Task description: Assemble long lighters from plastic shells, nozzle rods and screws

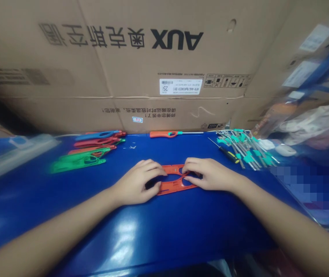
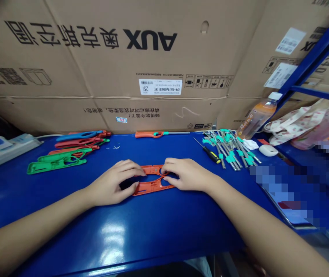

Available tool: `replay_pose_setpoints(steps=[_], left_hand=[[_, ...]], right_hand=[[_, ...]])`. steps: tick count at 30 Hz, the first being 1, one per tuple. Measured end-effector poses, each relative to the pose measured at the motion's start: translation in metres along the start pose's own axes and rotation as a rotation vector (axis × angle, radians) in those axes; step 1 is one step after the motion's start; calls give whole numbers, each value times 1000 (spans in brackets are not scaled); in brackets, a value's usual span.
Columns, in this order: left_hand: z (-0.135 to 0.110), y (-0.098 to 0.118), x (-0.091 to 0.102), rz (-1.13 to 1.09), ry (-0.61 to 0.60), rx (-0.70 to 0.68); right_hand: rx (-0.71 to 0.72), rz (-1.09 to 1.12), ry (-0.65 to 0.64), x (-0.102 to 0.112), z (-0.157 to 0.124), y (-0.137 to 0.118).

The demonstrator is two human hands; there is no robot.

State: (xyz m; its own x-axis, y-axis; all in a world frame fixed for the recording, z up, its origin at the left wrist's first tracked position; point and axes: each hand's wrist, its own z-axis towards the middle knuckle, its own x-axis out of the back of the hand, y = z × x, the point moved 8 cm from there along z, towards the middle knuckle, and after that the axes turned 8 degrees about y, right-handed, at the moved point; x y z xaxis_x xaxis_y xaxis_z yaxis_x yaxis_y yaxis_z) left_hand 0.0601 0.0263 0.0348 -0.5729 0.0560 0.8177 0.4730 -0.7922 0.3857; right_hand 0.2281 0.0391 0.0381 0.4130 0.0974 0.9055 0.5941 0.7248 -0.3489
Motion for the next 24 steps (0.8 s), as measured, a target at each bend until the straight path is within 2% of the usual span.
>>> replay_pose_setpoints(steps=[18, 24], left_hand=[[1, -5, 2, -83, 44, 2], [0, -6, 1, -40, 47, 14]], right_hand=[[8, -7, 16, -1, 1, 0], [11, -18, 18, -1, 1, -1]])
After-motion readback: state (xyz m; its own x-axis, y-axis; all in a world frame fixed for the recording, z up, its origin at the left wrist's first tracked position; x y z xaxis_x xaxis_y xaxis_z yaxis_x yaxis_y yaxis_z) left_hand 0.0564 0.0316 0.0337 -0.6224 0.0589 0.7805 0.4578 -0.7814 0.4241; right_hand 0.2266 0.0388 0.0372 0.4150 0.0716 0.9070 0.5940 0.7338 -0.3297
